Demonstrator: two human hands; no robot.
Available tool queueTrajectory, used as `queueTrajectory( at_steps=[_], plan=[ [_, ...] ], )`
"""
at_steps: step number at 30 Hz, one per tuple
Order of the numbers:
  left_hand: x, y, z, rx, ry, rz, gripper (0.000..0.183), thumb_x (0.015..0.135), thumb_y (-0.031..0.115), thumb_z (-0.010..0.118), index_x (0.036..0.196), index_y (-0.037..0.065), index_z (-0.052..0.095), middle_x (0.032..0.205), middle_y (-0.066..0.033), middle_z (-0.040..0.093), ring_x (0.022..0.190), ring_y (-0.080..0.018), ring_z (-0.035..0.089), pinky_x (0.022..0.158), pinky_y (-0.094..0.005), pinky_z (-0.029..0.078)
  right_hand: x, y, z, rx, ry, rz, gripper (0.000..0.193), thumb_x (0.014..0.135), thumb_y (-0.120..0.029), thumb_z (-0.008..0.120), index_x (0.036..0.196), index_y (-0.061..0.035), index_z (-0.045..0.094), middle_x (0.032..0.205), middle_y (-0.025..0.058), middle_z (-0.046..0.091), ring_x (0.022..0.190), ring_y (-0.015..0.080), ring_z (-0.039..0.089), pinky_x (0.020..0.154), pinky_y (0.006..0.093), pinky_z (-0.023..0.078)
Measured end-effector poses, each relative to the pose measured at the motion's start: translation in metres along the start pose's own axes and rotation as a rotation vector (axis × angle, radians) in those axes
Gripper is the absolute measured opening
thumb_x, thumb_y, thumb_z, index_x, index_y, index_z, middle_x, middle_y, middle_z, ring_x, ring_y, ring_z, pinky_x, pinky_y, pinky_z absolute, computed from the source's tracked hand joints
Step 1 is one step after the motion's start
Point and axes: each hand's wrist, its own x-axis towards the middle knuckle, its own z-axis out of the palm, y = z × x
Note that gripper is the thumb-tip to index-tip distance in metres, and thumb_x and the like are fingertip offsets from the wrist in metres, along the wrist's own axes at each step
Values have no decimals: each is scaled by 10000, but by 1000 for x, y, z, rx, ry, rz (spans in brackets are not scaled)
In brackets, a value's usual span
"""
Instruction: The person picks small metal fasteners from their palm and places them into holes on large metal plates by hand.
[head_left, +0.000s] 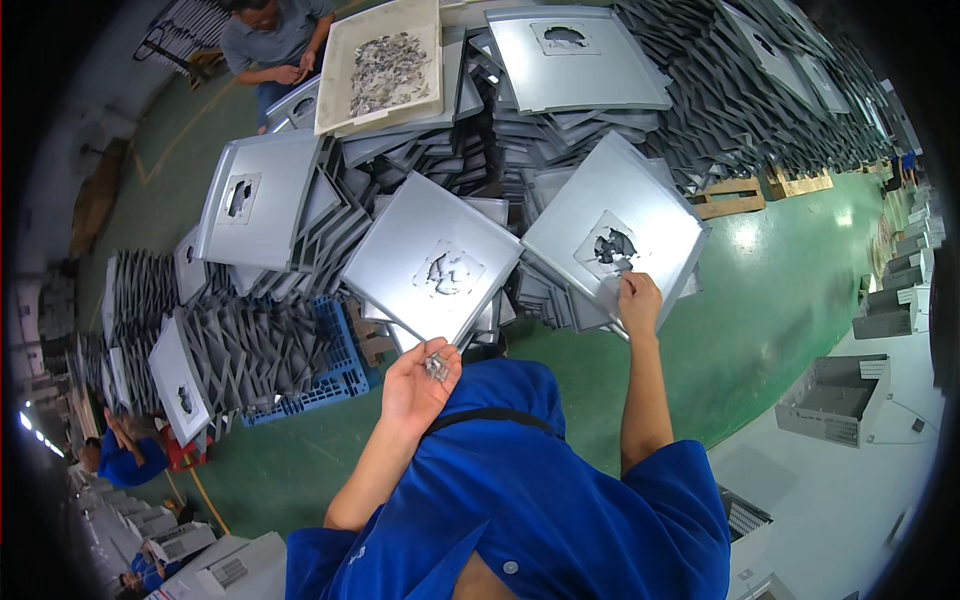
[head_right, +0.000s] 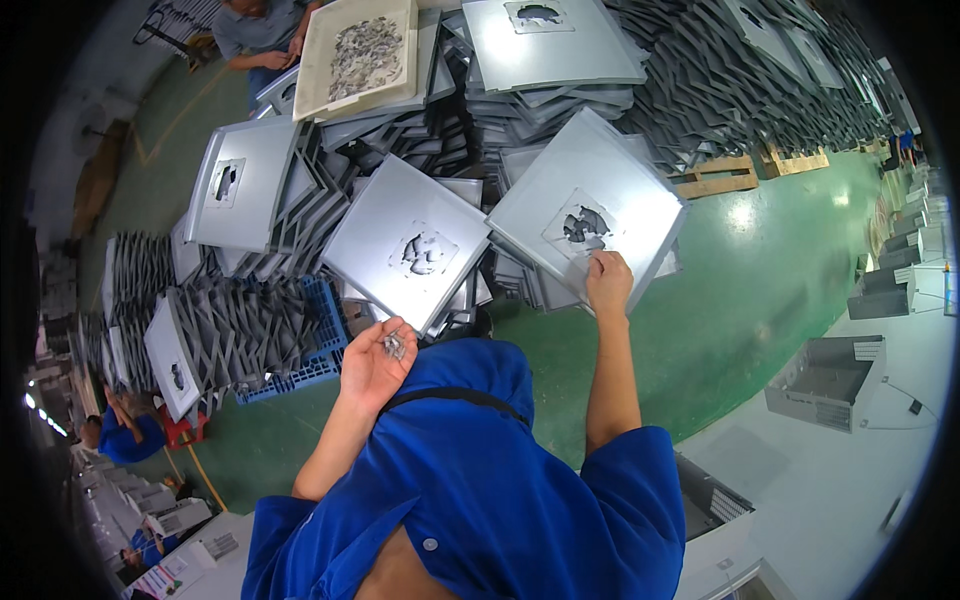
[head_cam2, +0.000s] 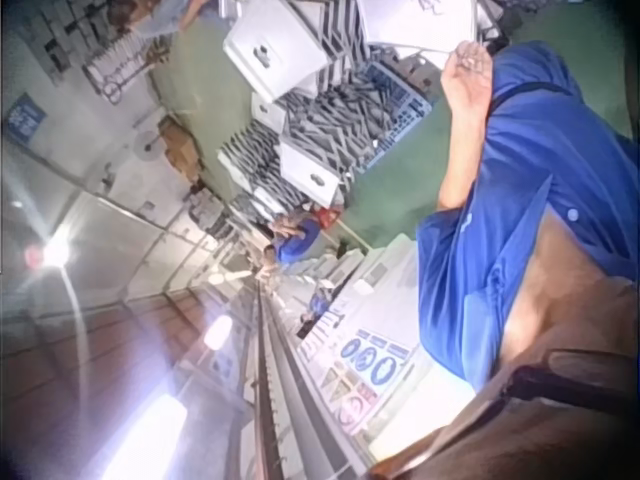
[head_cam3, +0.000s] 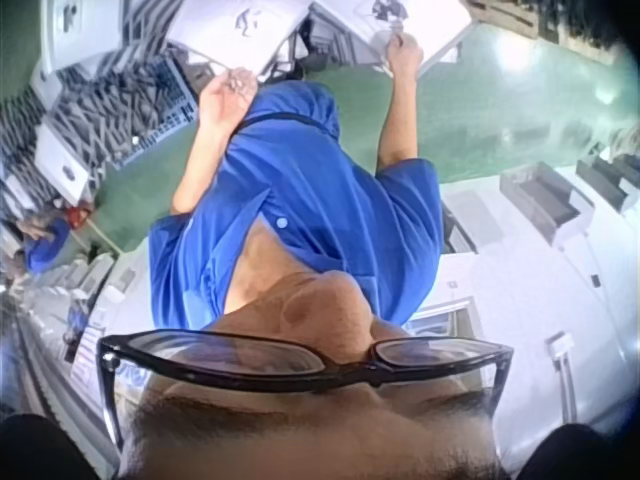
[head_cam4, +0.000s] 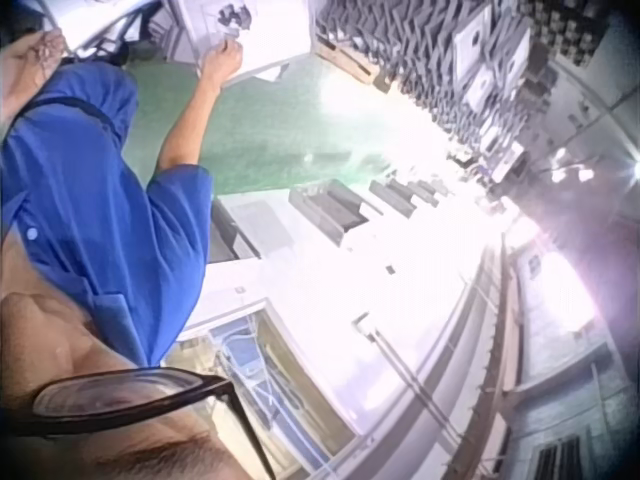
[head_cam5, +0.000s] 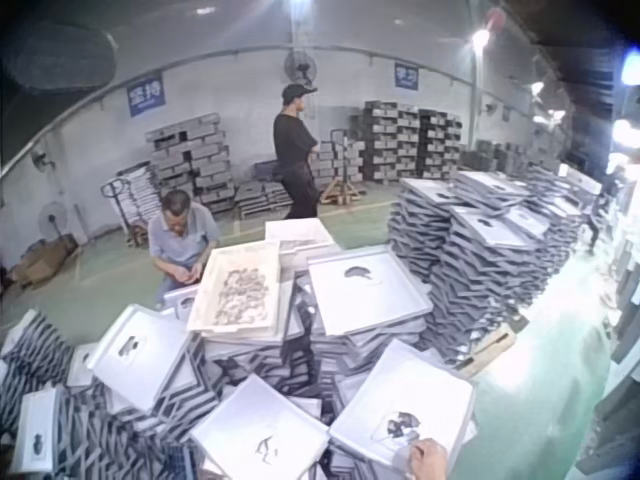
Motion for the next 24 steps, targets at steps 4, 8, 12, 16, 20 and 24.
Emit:
queueTrajectory(
  at_steps=[4, 8, 12, 16, 20, 24],
  plan=[
    [-2, -1, -2, -7, 8, 3, 271, 960, 180, 476, 1051, -67, 543, 990, -179, 597, 939, -288, 601, 866, -381, 523, 6, -11, -3, -61, -93, -49, 109, 780, -95, 629, 858, -47, 687, 854, 130, 657, 776, 333, 628, 704, 408, 500],
    [-4, -4, 2, -73, -62, -24, 354, 963, 228, 471, 1098, -93, 530, 1041, -199, 574, 996, -312, 576, 913, -400, 497, 14, -4, -6, -190, -200, 27, 123, 783, -141, 620, 853, -68, 689, 847, 140, 664, 795, 351, 628, 721, 435, 493],
    [-8, -3, 12, -123, -172, 2, 506, 980, 333, 413, 1207, -112, 494, 1133, -222, 553, 1080, -332, 549, 992, -420, 446, 15, -7, -18, -228, -290, 15, 161, 791, -152, 613, 886, -44, 686, 834, 160, 658, 772, 357, 628, 705, 433, 487],
    [-13, -3, 21, -114, -238, 27, 652, 980, 462, 366, 1287, -106, 455, 1316, -270, 479, 1262, -350, 454, 1073, -433, 369, 12, -39, -26, -77, -184, 62, 236, 825, -184, 641, 990, -17, 670, 851, 126, 660, 753, 290, 634, 708, 395, 494],
    [-17, -2, 23, -134, -307, 34, 715, 974, 516, 322, 1331, -96, 419, 1385, -274, 413, 1309, -355, 400, 1110, -437, 309, -5, -102, -30, 371, -207, 67, 177, 822, -103, 665, 971, -6, 669, 853, 104, 660, 762, 236, 636, 712, 326, 497],
    [-16, 0, 24, -129, -324, 47, 748, 967, 554, 296, 1344, -82, 416, 1401, -271, 400, 1327, -348, 381, 1116, -433, 295, -32, -213, -47, 575, -491, -213, 105, 771, -36, 697, 865, 5, 675, 844, 113, 655, 752, 222, 649, 686, 301, 505]
  ],
)
